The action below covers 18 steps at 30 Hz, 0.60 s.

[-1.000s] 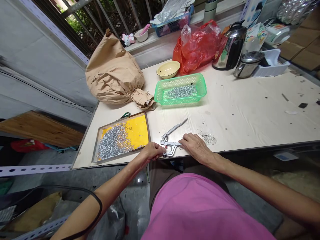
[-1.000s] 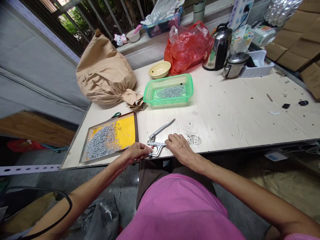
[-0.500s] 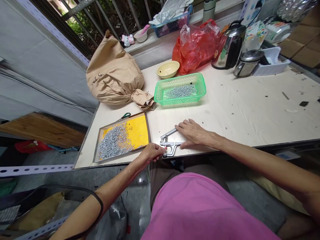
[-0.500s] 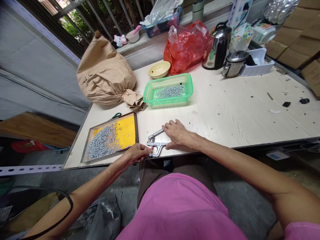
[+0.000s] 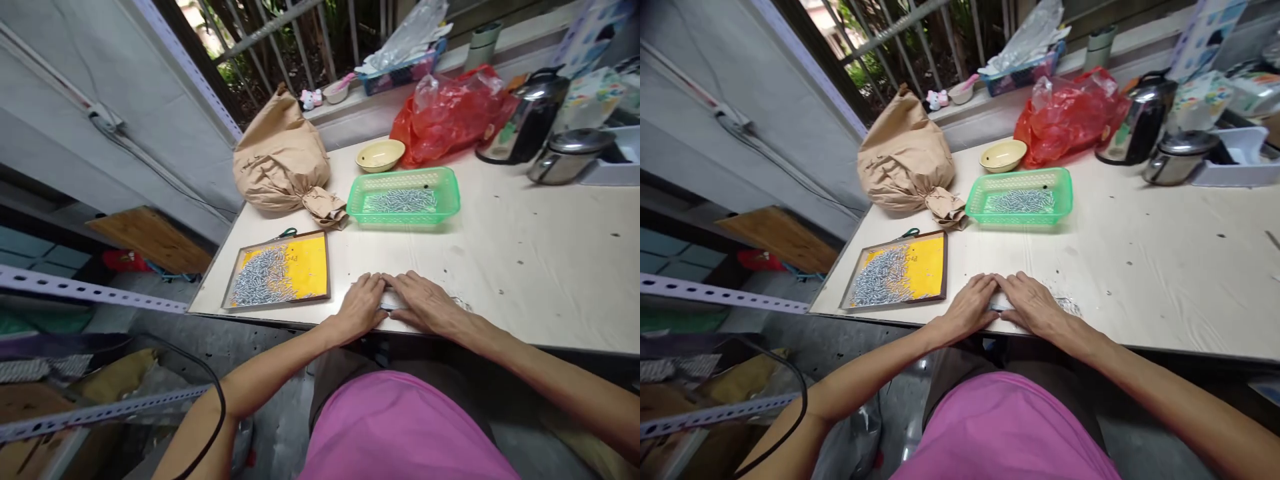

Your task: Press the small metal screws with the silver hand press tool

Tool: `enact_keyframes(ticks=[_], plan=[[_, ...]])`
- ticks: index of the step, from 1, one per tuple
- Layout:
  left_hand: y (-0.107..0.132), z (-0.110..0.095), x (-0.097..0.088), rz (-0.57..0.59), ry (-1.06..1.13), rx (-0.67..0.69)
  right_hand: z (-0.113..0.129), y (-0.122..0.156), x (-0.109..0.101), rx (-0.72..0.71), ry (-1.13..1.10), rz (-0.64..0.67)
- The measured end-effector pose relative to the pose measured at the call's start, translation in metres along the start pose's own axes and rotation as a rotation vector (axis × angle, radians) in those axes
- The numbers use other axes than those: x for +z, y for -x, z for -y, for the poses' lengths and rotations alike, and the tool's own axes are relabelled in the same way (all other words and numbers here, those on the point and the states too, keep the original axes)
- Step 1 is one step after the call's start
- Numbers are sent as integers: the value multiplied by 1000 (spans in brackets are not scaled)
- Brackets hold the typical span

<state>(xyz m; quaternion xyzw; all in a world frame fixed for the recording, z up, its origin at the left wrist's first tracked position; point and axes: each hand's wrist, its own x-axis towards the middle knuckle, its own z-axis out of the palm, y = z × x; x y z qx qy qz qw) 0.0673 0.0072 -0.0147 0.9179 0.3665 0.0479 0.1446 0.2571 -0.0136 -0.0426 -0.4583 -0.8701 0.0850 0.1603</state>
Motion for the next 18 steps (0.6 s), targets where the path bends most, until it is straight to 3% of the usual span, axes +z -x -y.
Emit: enact_keyframes(ticks=[8, 18], plan=[[-18, 2, -14, 192, -143, 15, 0, 4, -4, 96, 196, 96], [-15, 6, -9, 170, -132, 3, 3, 5, 9, 47, 78, 88]])
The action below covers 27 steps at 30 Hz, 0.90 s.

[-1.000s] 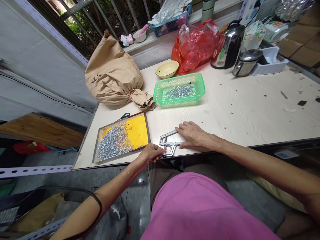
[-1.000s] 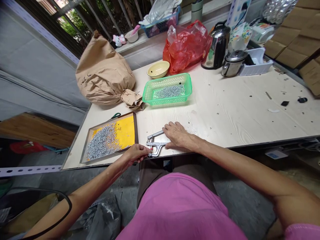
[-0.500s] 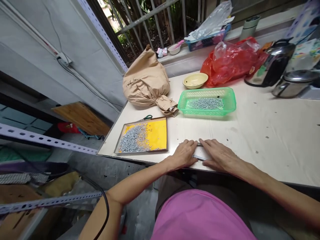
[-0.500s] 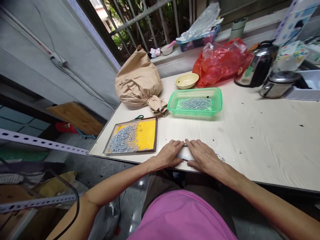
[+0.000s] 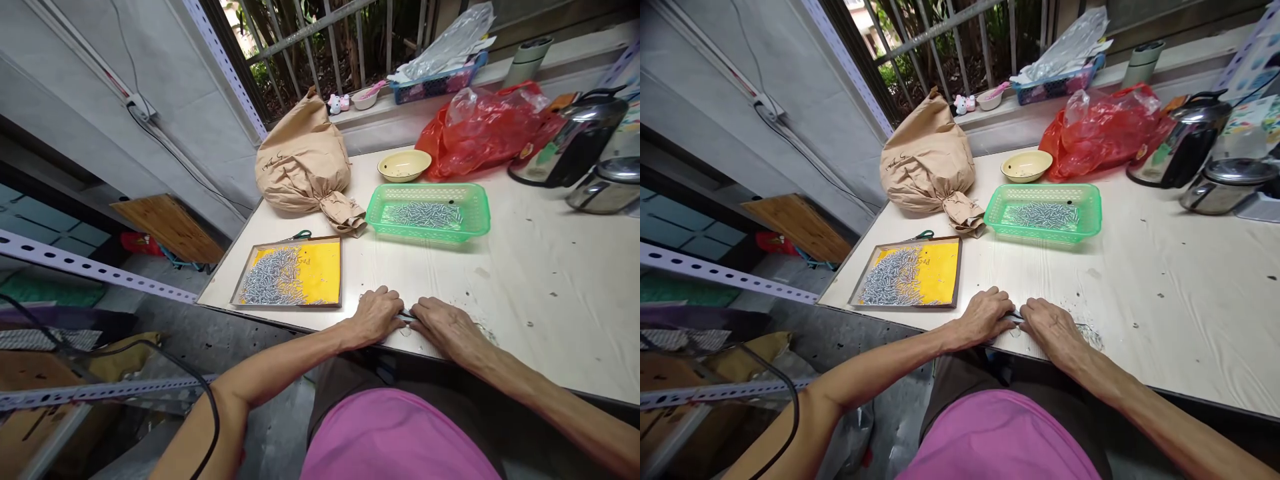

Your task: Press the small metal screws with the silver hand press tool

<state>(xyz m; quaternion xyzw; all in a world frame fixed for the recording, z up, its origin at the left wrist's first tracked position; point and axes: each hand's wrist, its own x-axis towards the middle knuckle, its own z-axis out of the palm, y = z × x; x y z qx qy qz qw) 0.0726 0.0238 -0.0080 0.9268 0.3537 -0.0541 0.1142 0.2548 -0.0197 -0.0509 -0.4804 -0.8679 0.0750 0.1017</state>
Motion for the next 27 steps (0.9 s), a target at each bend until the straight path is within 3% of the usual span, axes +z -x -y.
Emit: enact_keyframes(ticks=[5, 8, 12, 16, 20, 22, 24, 25, 27], plan=[[4, -4, 7, -66, -18, -39, -4, 0, -3, 16, 14, -48], [14, -12, 21, -201, 1, -54, -15, -4, -7, -13, 24, -48], [30, -26, 44, -351, 47, 29, -34, -12, -6, -61, -48, 0], [39, -36, 55, -336, 97, 17, -51, -29, -3, -21, -28, -24], [40, -39, 51, -328, 145, 48, -60, -47, -3, 3, 51, -83], [43, -29, 44, -353, 164, 83, -58, -47, -3, 8, 86, -88], [48, -3, 32, -418, 141, 23, -50, -40, -4, 19, 101, -118], [52, 15, 25, -456, 106, -58, -45, -34, -4, 22, 88, -146], [61, 59, 9, -500, -27, -349, -30, -19, -1, 14, 18, -198]])
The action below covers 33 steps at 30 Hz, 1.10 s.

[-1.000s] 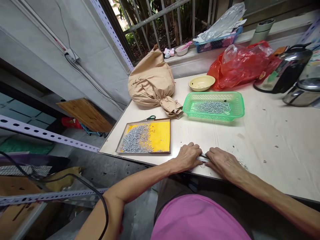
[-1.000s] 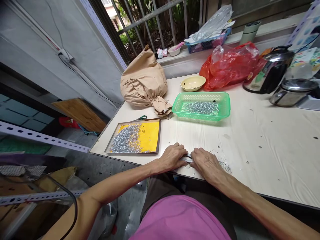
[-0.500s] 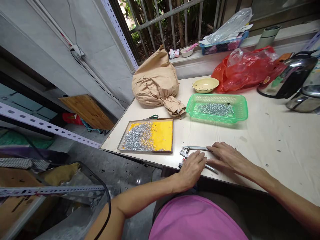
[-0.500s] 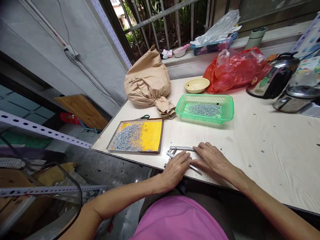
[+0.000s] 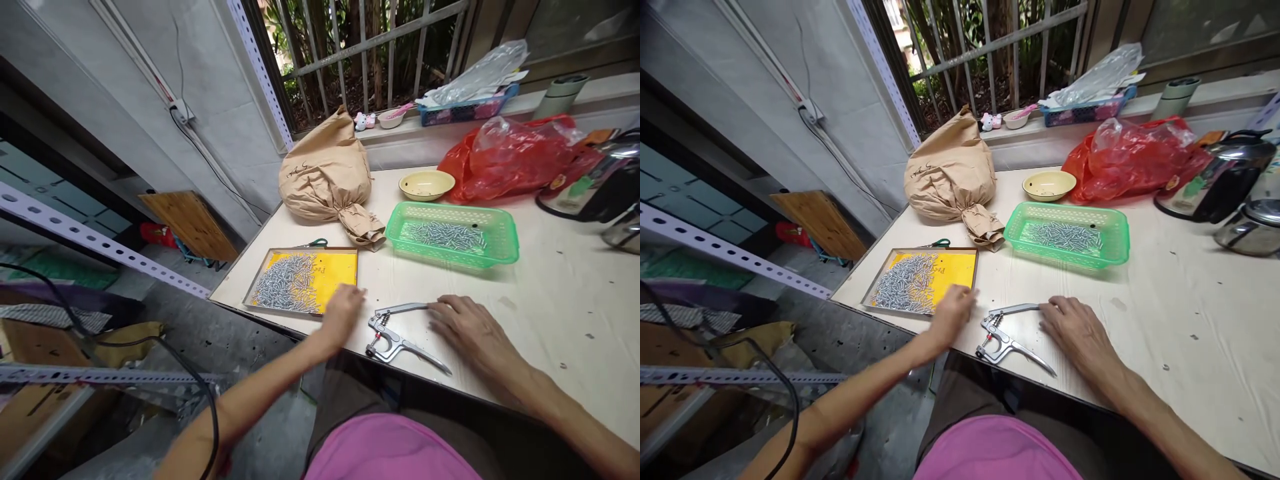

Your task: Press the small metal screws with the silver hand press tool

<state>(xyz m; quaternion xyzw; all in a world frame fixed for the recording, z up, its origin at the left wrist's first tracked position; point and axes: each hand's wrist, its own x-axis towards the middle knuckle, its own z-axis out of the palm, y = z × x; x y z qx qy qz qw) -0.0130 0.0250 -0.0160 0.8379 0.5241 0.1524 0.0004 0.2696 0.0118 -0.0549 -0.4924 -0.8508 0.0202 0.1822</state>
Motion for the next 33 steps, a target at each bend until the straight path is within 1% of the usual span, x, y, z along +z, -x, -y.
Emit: enact_keyframes(ticks=[2, 3, 5, 6, 8, 10, 13, 16, 18, 19, 20, 22, 23, 25, 26, 28, 30, 33], plan=[[-12, 46, -14, 52, -174, -147, 18, 16, 2, -8, -95, -31], [-17, 66, -20, 85, -233, -194, 27, 22, 5, -10, -132, -39], [-22, 97, -29, 175, -291, -221, 43, 31, 10, -12, -173, -54], [-23, 107, -31, 219, -298, -217, 49, 34, 12, -11, -179, -61], [-23, 118, -33, 288, -279, -188, 58, 35, 14, -6, -176, -60], [-23, 122, -33, 315, -237, -170, 62, 33, 13, 1, -162, -55], [-25, 125, -33, 309, -167, -197, 62, 31, 10, 9, -140, -58], [-30, 128, -37, 295, -143, -227, 61, 31, 10, 13, -137, -54], [-32, 123, -42, 253, -125, -235, 60, 32, 10, 21, -141, -48], [-33, 116, -44, 213, -81, -251, 60, 32, 11, 25, -142, -43], [-32, 106, -46, 170, -2, -282, 61, 32, 11, 30, -143, -35], [-27, 78, -47, 133, 264, -388, 61, 31, 11, 46, -141, -21], [-23, 60, -46, 157, 429, -453, 62, 31, 10, 57, -139, -14], [-12, 25, -43, 269, 717, -553, 62, 30, 9, 77, -133, -5], [-6, 9, -41, 310, 818, -584, 62, 29, 9, 84, -129, 2], [4, -14, -37, 350, 932, -632, 62, 28, 6, 91, -119, 18], [10, -26, -34, 352, 988, -672, 64, 25, 2, 77, -119, 35], [15, -29, -33, 348, 1074, -719, 70, 11, -6, -2, -110, 66]])
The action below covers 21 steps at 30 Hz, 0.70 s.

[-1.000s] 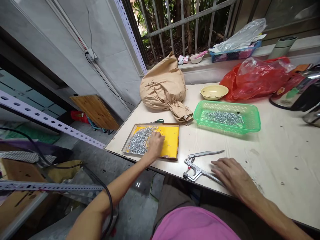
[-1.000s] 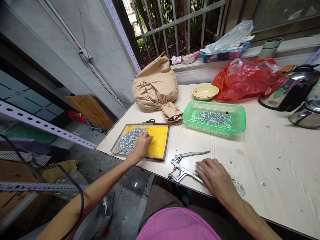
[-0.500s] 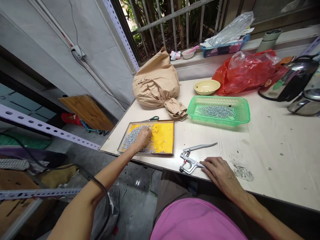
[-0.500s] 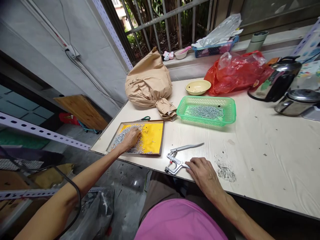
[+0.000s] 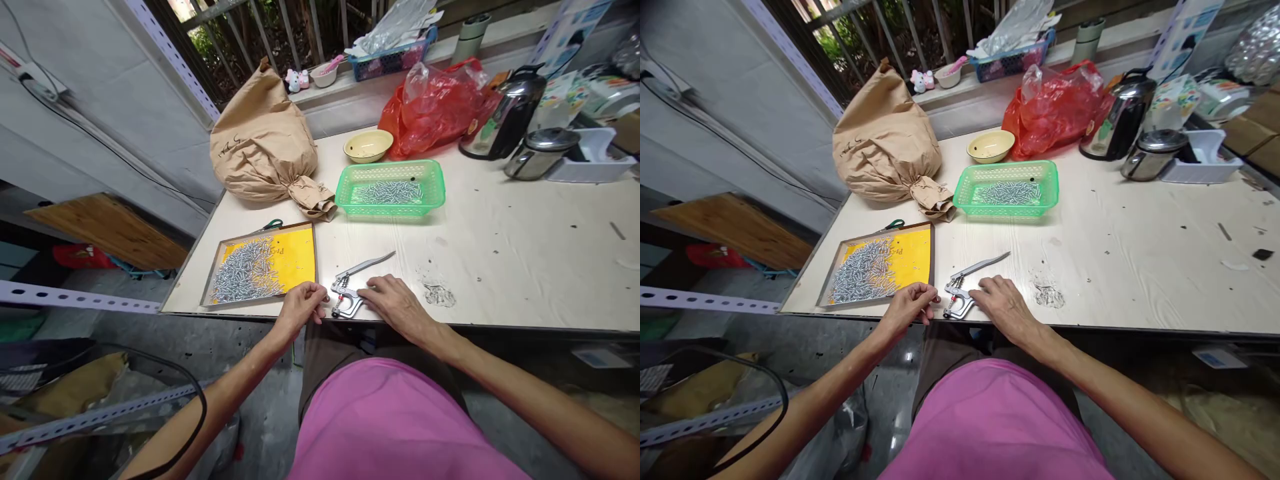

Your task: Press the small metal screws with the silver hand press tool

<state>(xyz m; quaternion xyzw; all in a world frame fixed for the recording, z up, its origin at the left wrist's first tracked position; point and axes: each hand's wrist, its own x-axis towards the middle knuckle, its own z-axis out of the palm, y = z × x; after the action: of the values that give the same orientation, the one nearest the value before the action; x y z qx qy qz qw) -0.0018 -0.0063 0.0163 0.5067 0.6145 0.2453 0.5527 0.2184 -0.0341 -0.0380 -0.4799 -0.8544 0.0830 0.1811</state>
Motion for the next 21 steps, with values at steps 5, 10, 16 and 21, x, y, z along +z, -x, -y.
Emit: enact_keyframes(ticks=[5, 10, 16, 21], plan=[[9, 6, -3, -8, 101, -13, 19, -43, -3, -309, 67, 181], [21, 16, -9, -49, 250, -92, 29, -70, 5, -467, 85, 321], [24, 25, -15, -91, 341, -113, 22, -66, 12, -325, -308, 100], [17, 22, -9, -54, 362, -155, -4, -92, -25, -76, -399, -340]])
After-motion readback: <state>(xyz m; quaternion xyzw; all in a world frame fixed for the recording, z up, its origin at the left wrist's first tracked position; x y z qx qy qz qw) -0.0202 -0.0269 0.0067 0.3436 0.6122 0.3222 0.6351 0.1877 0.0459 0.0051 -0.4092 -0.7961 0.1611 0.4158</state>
